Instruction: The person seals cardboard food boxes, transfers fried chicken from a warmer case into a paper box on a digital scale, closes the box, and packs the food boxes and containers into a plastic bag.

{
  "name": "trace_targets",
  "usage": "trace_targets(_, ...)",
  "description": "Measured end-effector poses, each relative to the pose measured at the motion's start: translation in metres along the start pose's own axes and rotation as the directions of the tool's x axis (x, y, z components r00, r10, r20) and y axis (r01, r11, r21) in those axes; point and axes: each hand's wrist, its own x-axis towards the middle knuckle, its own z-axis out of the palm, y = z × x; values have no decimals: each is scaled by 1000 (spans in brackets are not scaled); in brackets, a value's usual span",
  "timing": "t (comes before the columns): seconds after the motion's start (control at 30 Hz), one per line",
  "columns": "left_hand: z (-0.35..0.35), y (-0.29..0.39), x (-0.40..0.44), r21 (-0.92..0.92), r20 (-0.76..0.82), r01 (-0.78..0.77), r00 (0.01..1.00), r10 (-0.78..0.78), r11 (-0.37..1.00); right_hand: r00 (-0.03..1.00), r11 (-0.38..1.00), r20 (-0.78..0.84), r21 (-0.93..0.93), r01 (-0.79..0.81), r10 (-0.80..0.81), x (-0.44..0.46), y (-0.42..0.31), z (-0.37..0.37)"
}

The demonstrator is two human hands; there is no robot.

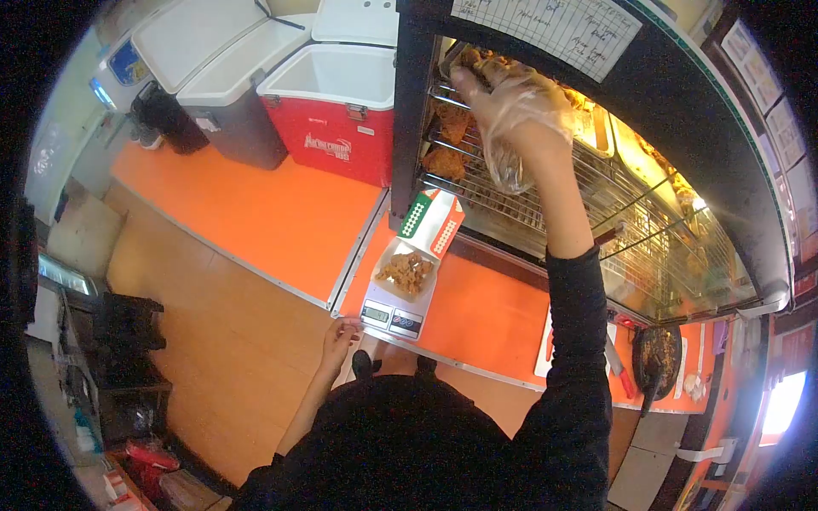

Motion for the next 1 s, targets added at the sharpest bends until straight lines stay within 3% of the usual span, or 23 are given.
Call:
trace_targets(0.17,5,-6,8,5,47,-106,993,105,994,996,996,23,15,88,-88,-1,20,18)
trace_targets(0.2,6,-7,8,16,47,-89,995,88,996,937,900,-1,-278,336,-350,3,28,18)
trace_targets(0.27,7,-6,9,28,47,-78,996,76,997,812,665,50,-545,510,-582,13,39,19)
trace_targets(0.3,7,-5,8,49,53,-63,997,60,997,910,883,67,-222,414,-410,13,30,4)
trace_targets(0.33,7,-4,8,69,59,-46,997,42,997,959,968,152,119,222,-239,14,25,-3)
trace_targets(0.37,7,-4,8,68,59,-47,997,43,997,795,783,-6,-174,597,-607,32,60,14)
trace_targets(0.43,7,-6,9,69,56,-55,997,51,996,908,907,-5,53,418,-418,33,64,10)
trace_targets(0.53,8,-8,11,71,73,-87,994,82,994,967,959,-63,123,254,-247,31,65,13)
trace_targets(0.7,12,-15,15,120,83,-56,995,46,991,973,971,-164,146,188,-164,30,53,22)
trace_targets(0.8,14,-12,16,154,91,-77,994,64,985,973,954,-136,210,212,-186,5,47,14)
trace_targets(0.83,15,-12,15,190,93,-93,993,77,977,809,847,-267,-261,463,-524,-5,47,7)
trace_targets(0.87,16,-12,15,188,88,-89,993,74,978,541,515,-207,-688,511,-815,-9,48,5)
trace_targets(0.9,17,-12,15,173,88,-110,991,96,979,410,616,-477,-448,648,-777,-2,36,9)
trace_targets(0.93,18,-12,15,158,88,-132,989,119,979,406,613,-477,-446,652,-780,-8,35,7)
trace_targets(1.0,19,-9,15,185,89,-139,988,124,973,275,526,-531,-407,747,-801,-29,30,-4)
